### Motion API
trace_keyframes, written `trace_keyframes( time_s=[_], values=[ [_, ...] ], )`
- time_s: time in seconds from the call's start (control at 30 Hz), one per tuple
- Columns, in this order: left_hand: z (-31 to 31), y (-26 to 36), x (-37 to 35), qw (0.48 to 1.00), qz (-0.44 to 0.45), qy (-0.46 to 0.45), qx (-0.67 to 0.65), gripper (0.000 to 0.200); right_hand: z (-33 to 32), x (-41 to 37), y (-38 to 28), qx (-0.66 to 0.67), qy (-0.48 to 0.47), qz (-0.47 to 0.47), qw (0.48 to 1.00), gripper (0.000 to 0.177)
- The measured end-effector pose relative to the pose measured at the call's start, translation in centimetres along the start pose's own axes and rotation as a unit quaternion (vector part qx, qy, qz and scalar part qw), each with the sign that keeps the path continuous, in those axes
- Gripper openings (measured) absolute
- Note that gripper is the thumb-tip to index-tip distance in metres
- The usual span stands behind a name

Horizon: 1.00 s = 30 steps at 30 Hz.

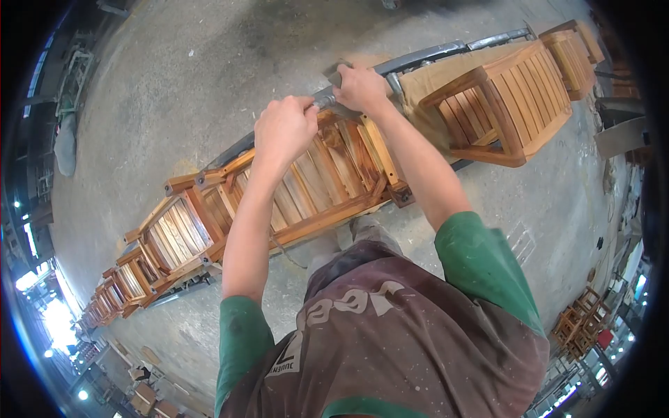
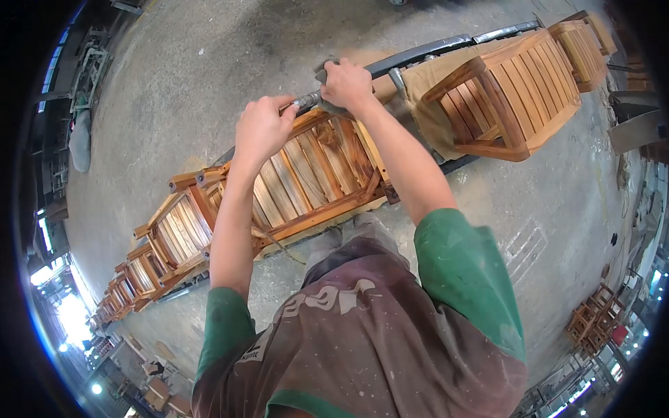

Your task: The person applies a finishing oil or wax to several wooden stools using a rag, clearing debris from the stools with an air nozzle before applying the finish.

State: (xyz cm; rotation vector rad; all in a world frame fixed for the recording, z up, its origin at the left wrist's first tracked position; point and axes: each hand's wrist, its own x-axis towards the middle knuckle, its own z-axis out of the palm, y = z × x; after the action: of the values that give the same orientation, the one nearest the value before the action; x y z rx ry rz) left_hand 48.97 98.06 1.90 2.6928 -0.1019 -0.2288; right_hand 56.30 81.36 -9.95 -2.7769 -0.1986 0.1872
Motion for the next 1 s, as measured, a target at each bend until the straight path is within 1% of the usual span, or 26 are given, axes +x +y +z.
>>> trace_keyframes(
  time_s=[0.03,0.1,0.13,0.2,0.23,0.3,0.33,0.37,0.4,0.43,0.47,0.5,0.53,0.57,0.6,0.67,0.7,0.73,0.77,0.8,0.83,0.87,0.9,0.93,0.97,1.0],
  values=[
    [-0.3,0.5,-0.2,1.000,-0.002,-0.005,-0.001,0.023,0.0,1.3,0.5,0.000,-0.005,0.002,1.000,0.041],
    [-0.6,1.4,-1.2,0.998,-0.003,-0.018,0.058,0.023,0.5,4.0,1.7,0.052,-0.067,0.100,0.991,0.045],
    [-0.5,1.3,-1.4,0.998,-0.005,-0.020,0.056,0.023,0.0,4.1,1.5,0.050,-0.070,0.101,0.991,0.045],
    [0.2,0.9,-2.6,0.998,0.043,-0.030,0.022,0.027,-0.5,2.5,1.1,0.061,-0.012,0.106,0.992,0.043],
    [0.3,1.2,-3.5,0.998,0.047,-0.035,0.018,0.027,0.1,1.6,2.3,0.058,-0.014,0.113,0.992,0.043],
    [0.1,1.5,-5.4,0.991,0.063,-0.109,-0.033,0.026,1.0,-0.5,5.8,0.121,0.077,0.062,0.988,0.040],
    [0.4,1.3,-6.5,0.991,0.070,-0.110,-0.032,0.026,-0.4,-2.4,7.0,0.047,0.019,0.053,0.997,0.042],
    [1.0,1.0,-8.0,0.988,0.107,-0.112,-0.013,0.026,-2.1,-5.5,7.9,-0.025,-0.042,0.051,0.998,0.044],
    [1.2,1.1,-9.3,0.983,0.149,-0.110,0.003,0.025,-3.8,-9.3,8.6,-0.051,-0.013,0.059,0.997,0.045],
    [0.6,1.6,-10.6,0.976,0.172,-0.129,-0.024,0.025,-5.3,-12.8,9.1,-0.019,0.033,0.089,0.995,0.042],
    [0.8,1.7,-11.4,0.975,0.180,-0.124,-0.031,0.025,-6.2,-15.8,10.0,0.067,0.092,0.129,0.985,0.040],
    [1.2,1.6,-12.4,0.972,0.187,-0.141,-0.033,0.025,-6.4,-18.7,11.2,0.154,0.147,0.167,0.963,0.038],
    [1.5,1.5,-13.3,0.967,0.194,-0.159,-0.034,0.025,-5.5,-21.2,12.9,0.298,0.207,0.160,0.918,0.034],
    [1.0,1.7,-13.9,0.965,0.191,-0.173,-0.038,0.024,-6.1,-23.9,12.3,0.374,0.236,0.190,0.877,0.027],
    [0.8,1.8,-14.5,0.965,0.193,-0.173,-0.041,0.024,-6.1,-26.1,11.3,0.371,0.237,0.191,0.877,0.027],
    [0.6,1.9,-15.8,0.967,0.192,-0.166,-0.034,0.024,-5.8,-29.3,9.3,0.403,0.269,0.172,0.858,0.025],
    [0.9,1.7,-16.5,0.966,0.195,-0.166,-0.034,0.024,-4.1,-29.7,8.8,0.358,0.275,0.162,0.877,0.026],
    [1.3,1.2,-17.1,0.971,0.193,-0.138,-0.004,0.024,-3.2,-29.8,6.6,0.299,0.278,0.137,0.903,0.031],
    [1.6,0.7,-17.4,0.975,0.193,-0.108,0.024,0.025,-1.3,-29.3,5.5,0.159,0.278,0.071,0.945,0.039],
    [1.6,0.2,-17.8,0.972,0.205,-0.111,0.025,0.025,0.1,-28.7,3.6,0.076,0.250,0.028,0.965,0.040],
    [1.5,-0.4,-18.2,0.973,0.201,-0.114,0.008,0.025,2.1,-28.8,1.5,-0.007,0.173,0.091,0.981,0.039],
    [1.5,-0.5,-18.2,0.972,0.205,-0.115,-0.013,0.025,3.9,-28.0,1.1,-0.035,0.163,0.123,0.978,0.041],
    [1.3,-0.6,-18.7,0.974,0.204,-0.099,-0.014,0.025,3.5,-27.4,0.6,-0.018,0.139,0.157,0.978,0.046],
    [0.9,-1.1,-19.3,0.974,0.208,-0.086,-0.016,0.024,1.9,-26.7,-0.3,-0.027,0.089,0.200,0.975,0.046],
    [0.5,-1.5,-19.6,0.970,0.226,-0.083,-0.038,0.026,1.2,-26.0,-0.1,-0.037,0.057,0.212,0.975,0.044],
    [0.2,-1.7,-20.0,0.974,0.207,-0.080,-0.041,0.028,0.8,-25.4,0.6,-0.014,0.032,0.229,0.973,0.037]
  ],
)
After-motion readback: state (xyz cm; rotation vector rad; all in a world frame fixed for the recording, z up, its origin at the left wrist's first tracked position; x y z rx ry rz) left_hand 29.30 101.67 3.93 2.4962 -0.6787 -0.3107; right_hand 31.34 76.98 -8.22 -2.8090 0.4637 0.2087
